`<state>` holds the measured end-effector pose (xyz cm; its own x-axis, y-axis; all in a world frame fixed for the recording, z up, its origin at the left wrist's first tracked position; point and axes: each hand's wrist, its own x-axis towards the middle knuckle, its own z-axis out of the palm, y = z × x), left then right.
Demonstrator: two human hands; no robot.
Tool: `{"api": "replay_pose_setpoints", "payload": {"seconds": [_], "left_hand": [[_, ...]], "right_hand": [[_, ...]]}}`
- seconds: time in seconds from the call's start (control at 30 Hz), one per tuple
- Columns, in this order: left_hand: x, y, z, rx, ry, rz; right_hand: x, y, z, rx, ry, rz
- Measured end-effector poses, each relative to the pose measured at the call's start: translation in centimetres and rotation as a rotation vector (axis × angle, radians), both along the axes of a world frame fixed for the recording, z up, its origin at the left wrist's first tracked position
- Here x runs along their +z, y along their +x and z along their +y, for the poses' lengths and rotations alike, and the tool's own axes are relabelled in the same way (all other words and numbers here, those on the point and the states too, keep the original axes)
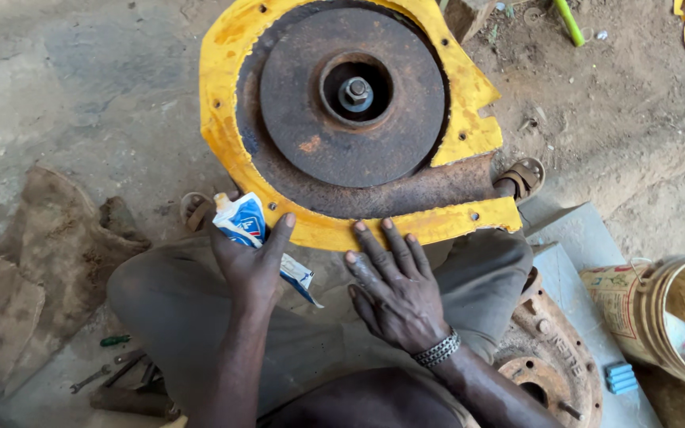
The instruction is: The person sits on the floor and applies adhesive from a tube onto a yellow metal ring attached to a rusty mechanical part. They repeatedly squeeze the tube and spread the substance along the ring's edge.
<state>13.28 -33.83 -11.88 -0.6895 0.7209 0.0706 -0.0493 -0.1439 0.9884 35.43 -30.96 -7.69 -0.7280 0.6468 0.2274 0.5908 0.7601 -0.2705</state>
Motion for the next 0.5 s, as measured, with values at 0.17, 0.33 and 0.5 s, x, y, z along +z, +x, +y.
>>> {"api": "replay_pose_setpoints", "payload": {"seconds": [0.17,0.33,0.5], "left_hand": [[0.2,0.0,0.0,-0.019,0.010,-0.014],[0.1,-0.2,-0.1,-0.023,-0.020,-0.031],[-0.3,-0.2,-0.1,-0.026,-0.006,-0.024]], "right_hand": [[-0.7,2.8,0.2,-0.104,0.028,-0.043],[-1.7,5.4,0.3,-0.221,0.065,-0.011],[-0.7,8.2,1.4,-0.385,0.130,0.033]]}}
